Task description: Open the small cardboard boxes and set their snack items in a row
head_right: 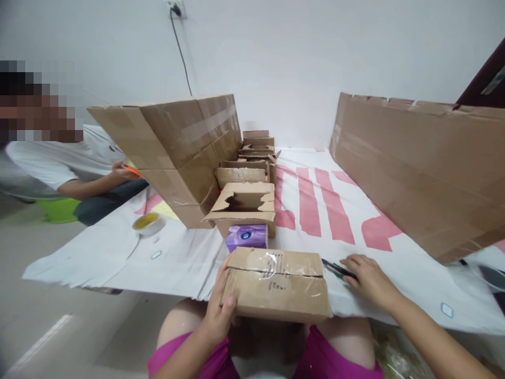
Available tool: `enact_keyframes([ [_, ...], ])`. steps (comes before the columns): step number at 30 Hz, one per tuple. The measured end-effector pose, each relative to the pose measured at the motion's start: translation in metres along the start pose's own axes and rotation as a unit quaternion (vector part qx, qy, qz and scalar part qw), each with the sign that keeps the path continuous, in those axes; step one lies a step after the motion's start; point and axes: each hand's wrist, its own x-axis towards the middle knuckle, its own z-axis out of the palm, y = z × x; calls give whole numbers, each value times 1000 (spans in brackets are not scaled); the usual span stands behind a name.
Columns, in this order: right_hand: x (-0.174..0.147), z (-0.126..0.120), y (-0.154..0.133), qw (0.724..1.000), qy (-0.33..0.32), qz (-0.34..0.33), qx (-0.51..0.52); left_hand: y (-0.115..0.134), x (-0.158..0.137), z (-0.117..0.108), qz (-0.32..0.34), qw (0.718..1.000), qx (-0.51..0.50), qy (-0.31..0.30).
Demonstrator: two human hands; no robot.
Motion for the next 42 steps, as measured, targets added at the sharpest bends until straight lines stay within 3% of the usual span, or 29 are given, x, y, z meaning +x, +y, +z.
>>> enact_keyframes([
  [3,21,-26,-22,993,117,-17,27,3,1,0,-6,1000,-10,-2],
  [6,42,-57,-66,978,177,-78,76,6,2,0,-6,1000,-13,5],
  [10,63,-78,-124,963,157,-190,105,7,3,0,2,1000,-4,6],
  [15,83,-72,-157,956,117,-254,89,8,3,0,8,1000,-6,-1],
  [23,104,-70,-169,956,100,-243,131,5,1,0,2,1000,2,-5],
  [31,107,-73,-150,955,37,-88,281,5,3,0,3,1000,-8,-7],
  [37,96,-74,-158,937,-32,-161,307,7,2,-1,13,1000,13,-9],
  [42,95,-64,-156,929,-14,-100,355,4,1,-1,29,998,52,2],
])
